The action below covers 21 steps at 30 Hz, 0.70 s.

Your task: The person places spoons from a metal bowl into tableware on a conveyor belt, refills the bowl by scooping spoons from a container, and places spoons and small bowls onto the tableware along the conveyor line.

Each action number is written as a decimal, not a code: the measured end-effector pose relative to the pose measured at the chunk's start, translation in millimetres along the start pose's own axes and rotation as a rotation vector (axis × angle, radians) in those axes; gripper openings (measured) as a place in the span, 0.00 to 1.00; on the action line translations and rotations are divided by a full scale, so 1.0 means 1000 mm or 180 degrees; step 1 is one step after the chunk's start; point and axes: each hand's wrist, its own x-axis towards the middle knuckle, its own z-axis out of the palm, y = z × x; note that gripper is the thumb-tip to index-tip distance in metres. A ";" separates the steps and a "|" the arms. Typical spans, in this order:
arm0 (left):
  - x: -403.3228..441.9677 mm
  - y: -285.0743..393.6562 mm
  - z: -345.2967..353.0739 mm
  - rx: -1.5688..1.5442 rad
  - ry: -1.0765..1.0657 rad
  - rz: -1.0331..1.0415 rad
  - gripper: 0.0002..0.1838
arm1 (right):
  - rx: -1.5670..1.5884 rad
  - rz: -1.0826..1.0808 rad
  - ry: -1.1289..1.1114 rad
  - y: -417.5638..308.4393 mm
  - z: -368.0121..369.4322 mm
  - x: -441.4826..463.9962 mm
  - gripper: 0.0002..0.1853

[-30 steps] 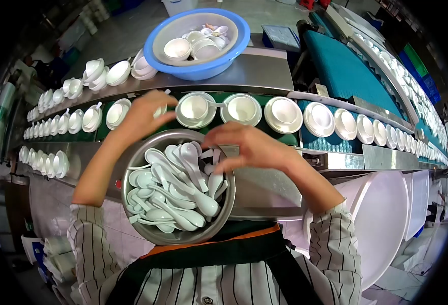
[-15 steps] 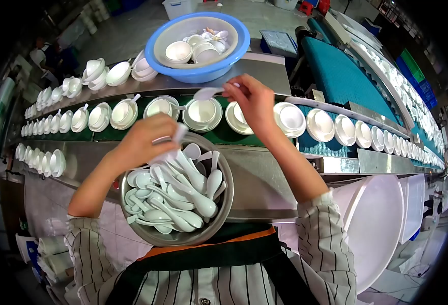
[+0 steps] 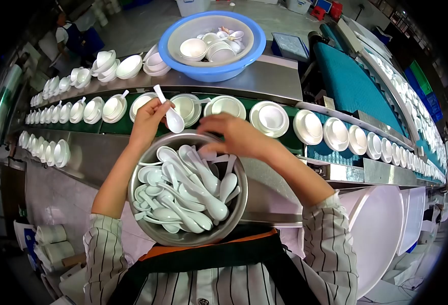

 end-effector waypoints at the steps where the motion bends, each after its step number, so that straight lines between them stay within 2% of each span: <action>1: 0.001 0.002 0.002 -0.0050 -0.0019 -0.0049 0.10 | -0.0403 -0.0020 -0.0198 -0.007 0.001 -0.004 0.21; 2: 0.004 0.001 0.004 -0.0090 -0.0014 -0.0001 0.11 | -0.0814 -0.0034 -0.0390 -0.014 0.003 -0.008 0.20; 3: 0.008 -0.001 0.008 0.0000 0.0031 0.0030 0.11 | -0.0947 0.0161 -0.0346 -0.020 0.006 -0.016 0.17; 6: 0.027 0.011 0.014 0.0579 0.0181 0.0324 0.10 | -0.1825 0.0195 -0.0199 -0.025 0.006 -0.029 0.16; 8: 0.052 0.000 0.016 0.1558 0.0356 0.1309 0.09 | -0.1645 0.0491 -0.0156 -0.034 -0.008 -0.034 0.16; 10: 0.073 -0.006 0.021 0.2168 0.0215 0.1679 0.08 | -0.1498 0.0841 -0.0368 -0.045 -0.013 -0.037 0.16; 12: 0.096 -0.025 0.026 0.2727 0.0020 0.2023 0.07 | -0.1676 0.0703 -0.0305 -0.046 -0.007 -0.039 0.17; 14: 0.108 -0.037 0.033 0.3007 -0.0480 0.1938 0.08 | -0.1812 0.0803 -0.0265 -0.048 -0.003 -0.039 0.17; 17: 0.111 -0.051 0.037 0.3203 -0.1234 0.1336 0.13 | -0.1999 0.0701 -0.0229 -0.047 0.000 -0.043 0.15; 20: 0.091 -0.048 0.032 0.3132 -0.0509 0.1703 0.18 | -0.2096 0.0634 -0.0156 -0.048 0.005 -0.043 0.14; 21: 0.084 -0.035 0.030 0.3263 -0.0425 0.2008 0.19 | -0.2088 0.0594 -0.0130 -0.049 0.004 -0.043 0.14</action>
